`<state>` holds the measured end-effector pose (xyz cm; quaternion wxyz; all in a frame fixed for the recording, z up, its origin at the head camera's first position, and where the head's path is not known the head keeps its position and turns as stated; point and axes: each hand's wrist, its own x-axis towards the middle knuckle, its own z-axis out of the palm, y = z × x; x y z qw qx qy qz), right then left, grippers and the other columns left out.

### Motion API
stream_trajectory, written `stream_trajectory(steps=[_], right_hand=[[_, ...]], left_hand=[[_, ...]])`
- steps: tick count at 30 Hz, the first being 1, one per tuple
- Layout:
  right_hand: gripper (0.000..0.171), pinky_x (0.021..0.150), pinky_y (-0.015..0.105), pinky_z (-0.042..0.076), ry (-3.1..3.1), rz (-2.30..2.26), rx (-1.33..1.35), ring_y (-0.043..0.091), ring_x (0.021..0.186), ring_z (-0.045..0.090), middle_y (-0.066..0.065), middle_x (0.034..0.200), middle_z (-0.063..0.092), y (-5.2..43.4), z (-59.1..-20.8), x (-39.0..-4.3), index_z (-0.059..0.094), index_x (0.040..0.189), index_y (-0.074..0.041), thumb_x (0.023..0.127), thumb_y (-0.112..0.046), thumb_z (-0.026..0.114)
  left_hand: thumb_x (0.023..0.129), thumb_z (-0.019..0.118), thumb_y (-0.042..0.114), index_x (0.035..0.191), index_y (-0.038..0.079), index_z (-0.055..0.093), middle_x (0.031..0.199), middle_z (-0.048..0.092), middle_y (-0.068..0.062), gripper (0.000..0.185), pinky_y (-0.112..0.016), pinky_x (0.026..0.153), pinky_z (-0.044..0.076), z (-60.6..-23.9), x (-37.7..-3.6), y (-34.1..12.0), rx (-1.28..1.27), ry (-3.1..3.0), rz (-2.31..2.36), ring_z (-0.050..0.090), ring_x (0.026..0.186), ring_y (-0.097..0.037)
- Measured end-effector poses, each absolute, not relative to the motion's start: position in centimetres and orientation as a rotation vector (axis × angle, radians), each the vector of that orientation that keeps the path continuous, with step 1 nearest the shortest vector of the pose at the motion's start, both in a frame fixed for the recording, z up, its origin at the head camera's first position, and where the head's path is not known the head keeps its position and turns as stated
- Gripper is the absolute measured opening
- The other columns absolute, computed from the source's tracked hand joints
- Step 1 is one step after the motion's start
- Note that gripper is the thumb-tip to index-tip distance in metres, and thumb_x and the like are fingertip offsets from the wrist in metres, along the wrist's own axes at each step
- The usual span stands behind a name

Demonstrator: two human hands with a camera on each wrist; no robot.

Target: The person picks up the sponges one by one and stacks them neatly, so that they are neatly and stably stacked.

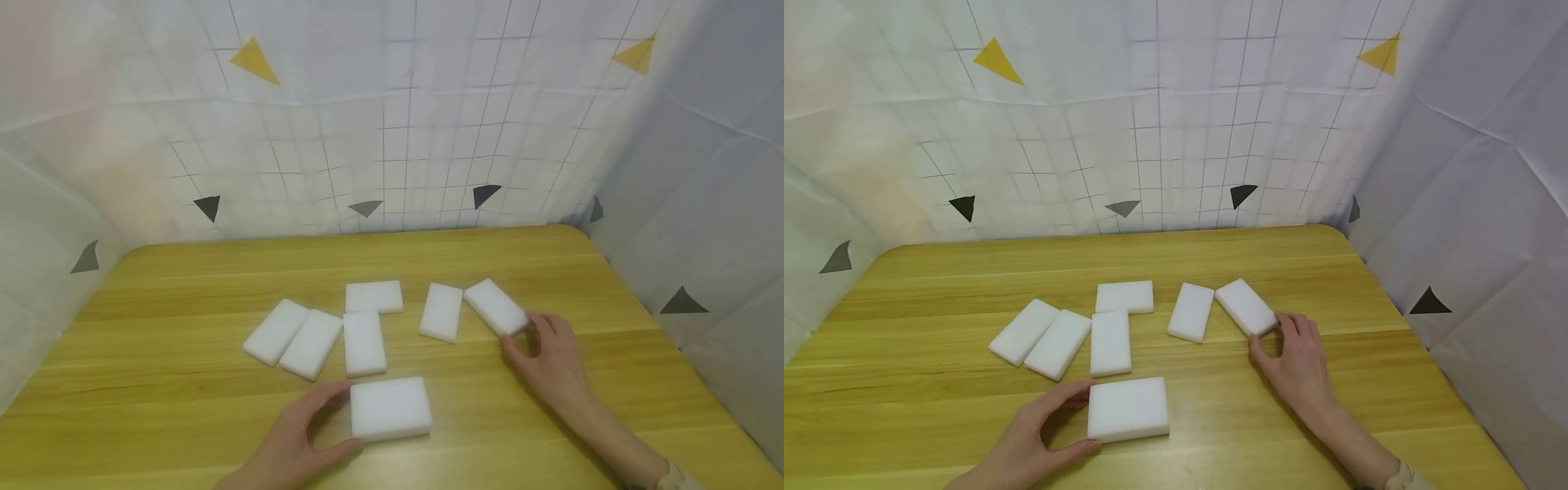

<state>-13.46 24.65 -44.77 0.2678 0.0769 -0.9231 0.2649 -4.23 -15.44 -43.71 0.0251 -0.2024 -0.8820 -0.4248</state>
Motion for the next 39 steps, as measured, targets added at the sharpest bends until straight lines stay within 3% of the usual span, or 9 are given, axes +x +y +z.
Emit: stream_trajectory(steps=[5,11,15,29,39], right_hand=[[0.051,0.081,0.054,0.049,-2.438,0.75,0.198,0.037,0.099,0.054,0.022,0.109,0.058,24.6,-44.7,-13.5,0.062,0.116,0.006,0.076,-0.019,0.081],[0.048,0.075,0.03,0.042,-2.341,0.761,0.256,0.031,0.09,0.058,0.018,0.105,0.062,24.3,-44.5,-13.4,0.065,0.113,0.004,0.072,-0.016,0.083],[0.047,0.075,0.022,0.04,-2.29,0.786,0.321,0.029,0.087,0.061,0.016,0.105,0.064,24.0,-44.3,-13.2,0.067,0.111,0.002,0.07,-0.014,0.084],[0.055,0.081,0.021,0.044,-2.251,0.868,0.464,0.027,0.09,0.06,0.014,0.109,0.064,22.8,-43.9,-12.2,0.067,0.117,0.0,0.067,-0.014,0.083],[0.05,0.087,0.019,0.045,-2.107,1.021,0.684,0.026,0.092,0.06,0.012,0.113,0.065,20.4,-43.9,-11.1,0.067,0.12,-0.001,0.078,-0.025,0.078]], left_hand=[[0.08,0.078,0.054,0.139,0.032,0.055,0.134,0.056,0.024,0.067,-0.034,0.103,0.052,-43.7,-4.2,-15.5,-0.609,-2.747,-1.325,0.058,0.123,-0.006],[0.08,0.079,0.053,0.139,0.031,0.055,0.134,0.057,0.023,0.067,-0.034,0.102,0.052,-43.7,-4.2,-15.5,-0.628,-2.728,-1.312,0.059,0.122,-0.007],[0.08,0.079,0.051,0.139,0.03,0.055,0.133,0.057,0.022,0.067,-0.033,0.101,0.053,-43.7,-4.2,-15.5,-0.643,-2.712,-1.303,0.059,0.121,-0.007],[0.082,0.081,0.039,0.141,0.025,0.053,0.131,0.06,0.016,0.067,-0.03,0.099,0.054,-43.8,-4.3,-15.5,-0.736,-2.619,-1.383,0.063,0.116,-0.011],[0.083,0.081,0.039,0.142,0.023,0.052,0.133,0.06,0.015,0.067,-0.029,0.1,0.053,-43.9,-4.3,-15.6,-0.741,-2.612,-1.374,0.062,0.118,-0.011]])
